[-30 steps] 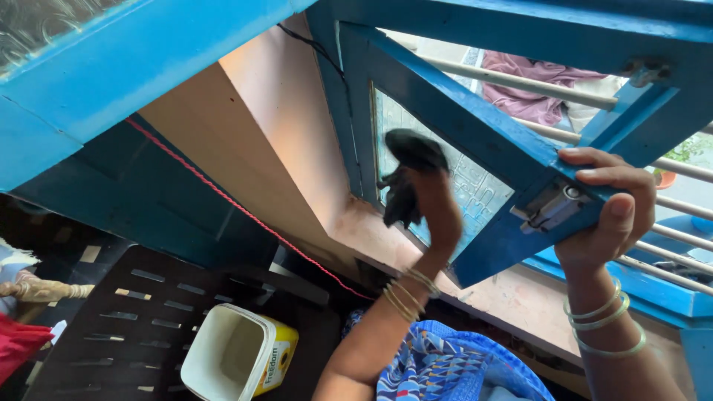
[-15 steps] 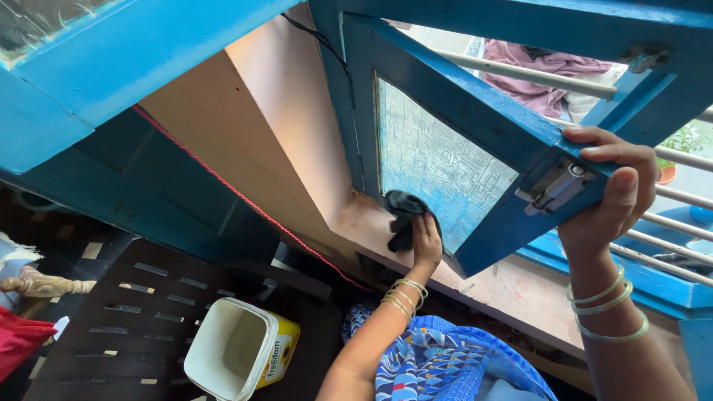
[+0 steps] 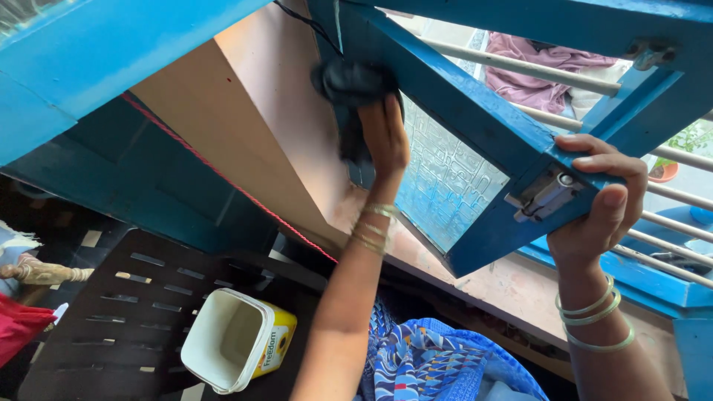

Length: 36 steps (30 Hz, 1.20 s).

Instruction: The person wipes the blue metal window frame and textured glass panes using a dark cloth. They clean the horizontal and vertical bars, the frame edges, and the glass surfaces, moving methodically across the window area.

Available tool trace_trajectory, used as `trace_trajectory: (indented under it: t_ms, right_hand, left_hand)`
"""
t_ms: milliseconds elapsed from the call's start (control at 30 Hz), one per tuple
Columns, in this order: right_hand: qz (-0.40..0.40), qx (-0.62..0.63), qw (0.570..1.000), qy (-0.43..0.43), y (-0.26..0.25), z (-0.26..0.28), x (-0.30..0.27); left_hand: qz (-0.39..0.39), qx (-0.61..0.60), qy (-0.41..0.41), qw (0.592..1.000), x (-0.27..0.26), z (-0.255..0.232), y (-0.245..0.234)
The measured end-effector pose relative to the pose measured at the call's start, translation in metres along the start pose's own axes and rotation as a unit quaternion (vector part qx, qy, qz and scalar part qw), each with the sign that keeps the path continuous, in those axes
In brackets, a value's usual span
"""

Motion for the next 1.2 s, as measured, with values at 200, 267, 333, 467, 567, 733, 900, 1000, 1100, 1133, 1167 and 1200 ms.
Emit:
trace_trajectory:
  t_ms: [200, 267, 333, 467, 567, 733, 900, 1000, 1100, 1133, 1167, 1200]
  right_hand:
    - [0.003, -0.009, 1.000, 0.003, 0.000, 0.000, -0.001]
    - [0.005, -0.010, 1.000, 0.010, -0.001, 0.000, -0.005]
    - [0.006, -0.007, 1.000, 0.006, 0.000, 0.000, -0.003]
    - [0.021, -0.022, 0.999, -0.010, 0.000, -0.001, -0.003]
    - [0.028, -0.042, 0.998, -0.020, -0.003, -0.002, -0.003]
    - [0.042, -0.055, 0.997, -0.038, -0.005, -0.008, 0.000]
    - [0.011, -0.052, 0.998, -0.022, -0.009, -0.013, -0.008]
    - [0.021, -0.060, 0.998, -0.019, -0.005, -0.010, -0.007]
    - [0.025, -0.037, 0.999, -0.012, -0.003, -0.006, -0.002]
    - [0.024, -0.030, 0.999, -0.008, -0.002, -0.003, -0.002]
    - [0.021, -0.031, 0.999, -0.006, -0.001, -0.001, -0.001]
    - [0.019, -0.026, 0.999, -0.004, 0.000, 0.001, 0.000]
  left_hand:
    - [-0.062, -0.029, 0.043, 0.997, 0.004, 0.018, 0.003]
    - [-0.059, -0.019, -0.008, 0.998, -0.022, 0.051, 0.010]
    - [-0.059, -0.014, -0.072, 0.996, -0.053, 0.092, 0.019]
    - [-0.026, 0.029, -0.258, 0.965, -0.145, 0.182, 0.038]
    - [0.044, 0.054, -0.361, 0.930, -0.209, 0.234, 0.051]
    - [0.111, 0.034, -0.448, 0.886, -0.276, 0.264, 0.075]
    - [0.109, -0.042, -0.483, 0.868, -0.338, 0.232, 0.115]
    - [0.180, -0.043, -0.535, 0.824, -0.375, 0.202, 0.137]
    - [0.201, -0.172, -0.602, 0.753, -0.396, 0.169, 0.148]
    - [0.202, -0.223, -0.622, 0.723, -0.399, 0.156, 0.147]
    - [0.196, -0.279, -0.641, 0.688, -0.398, 0.141, 0.146]
    - [0.189, -0.333, -0.657, 0.650, -0.393, 0.124, 0.148]
Point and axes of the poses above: each hand's wrist, its own x-axis towards the middle knuckle, its own y-axis out of the palm, z = x × y, the point moved 6 cm from there along x, towards the middle knuckle, and after that the axes turned 10 degrees about z, right-handed, at the moved point
